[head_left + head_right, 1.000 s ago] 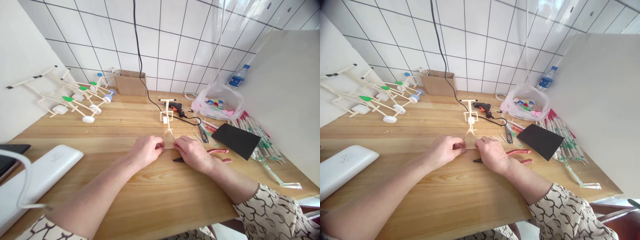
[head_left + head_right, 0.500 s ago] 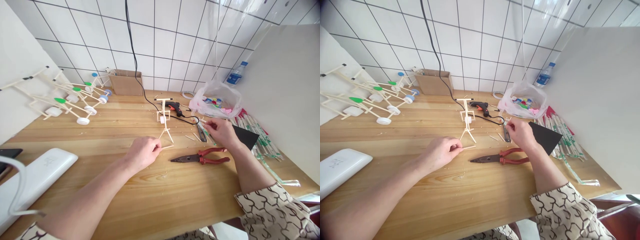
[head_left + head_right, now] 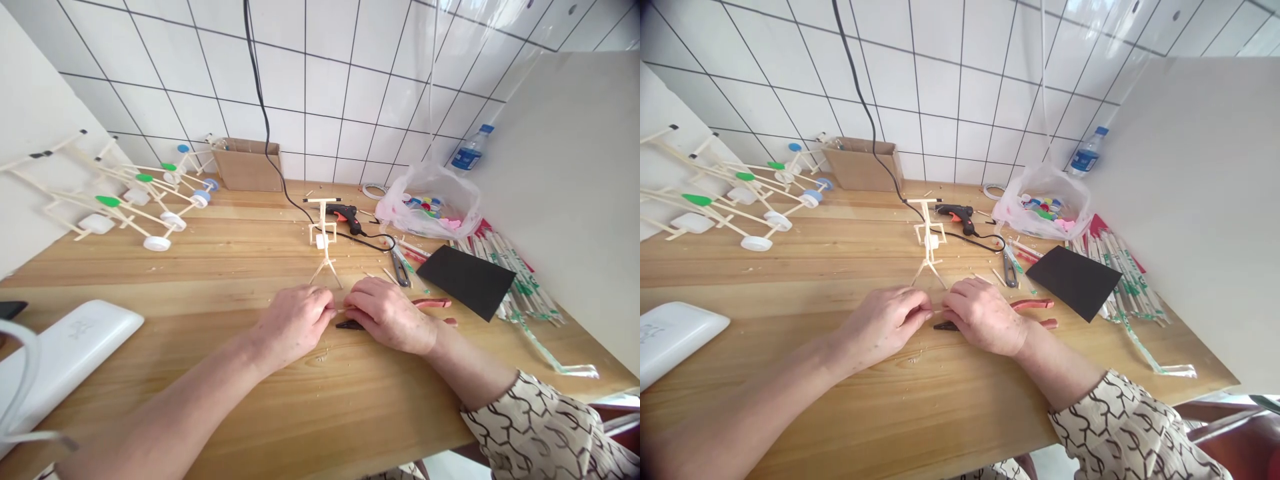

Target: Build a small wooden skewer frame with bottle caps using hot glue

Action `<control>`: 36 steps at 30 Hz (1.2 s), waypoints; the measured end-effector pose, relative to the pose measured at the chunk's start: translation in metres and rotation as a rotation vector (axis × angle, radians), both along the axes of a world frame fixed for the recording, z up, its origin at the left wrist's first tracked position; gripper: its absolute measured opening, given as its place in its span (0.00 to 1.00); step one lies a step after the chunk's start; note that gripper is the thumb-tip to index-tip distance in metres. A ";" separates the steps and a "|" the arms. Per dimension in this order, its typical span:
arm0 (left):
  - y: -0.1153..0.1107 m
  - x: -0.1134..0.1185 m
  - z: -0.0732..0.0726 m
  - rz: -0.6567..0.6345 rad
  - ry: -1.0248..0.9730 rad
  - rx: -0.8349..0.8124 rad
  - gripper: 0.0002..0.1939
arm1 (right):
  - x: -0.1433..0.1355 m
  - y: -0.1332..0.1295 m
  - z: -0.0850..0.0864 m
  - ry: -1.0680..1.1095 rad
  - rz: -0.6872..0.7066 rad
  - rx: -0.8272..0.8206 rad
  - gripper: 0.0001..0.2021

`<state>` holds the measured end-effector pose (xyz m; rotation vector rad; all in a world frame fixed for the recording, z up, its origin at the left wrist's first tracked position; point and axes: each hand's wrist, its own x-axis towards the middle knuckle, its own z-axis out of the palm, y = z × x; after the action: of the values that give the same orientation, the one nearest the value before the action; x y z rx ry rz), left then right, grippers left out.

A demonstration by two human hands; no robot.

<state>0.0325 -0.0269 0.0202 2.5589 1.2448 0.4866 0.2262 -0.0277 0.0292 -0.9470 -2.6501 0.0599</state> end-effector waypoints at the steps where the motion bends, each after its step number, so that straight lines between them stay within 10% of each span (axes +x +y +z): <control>1: 0.000 0.000 -0.001 0.001 -0.007 0.002 0.07 | 0.000 0.000 0.002 -0.016 -0.006 0.002 0.10; 5: 0.000 -0.001 -0.002 0.045 -0.164 -0.017 0.05 | 0.006 0.004 0.017 -0.005 -0.094 0.052 0.12; 16: 0.000 -0.002 -0.003 -0.004 -0.137 -0.087 0.08 | 0.102 0.058 0.010 -0.055 -0.938 -0.009 0.10; 28: 0.002 -0.002 -0.003 -0.003 -0.116 -0.079 0.09 | 0.142 0.087 -0.015 -0.134 -1.055 -0.081 0.06; 36: 0.002 -0.003 -0.003 0.000 -0.170 -0.049 0.09 | 0.126 0.072 0.008 -0.023 -1.034 0.065 0.06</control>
<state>0.0291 -0.0249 0.0173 2.4201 1.1829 0.6505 0.3520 0.0443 0.0374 -2.1318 -1.8523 -0.2718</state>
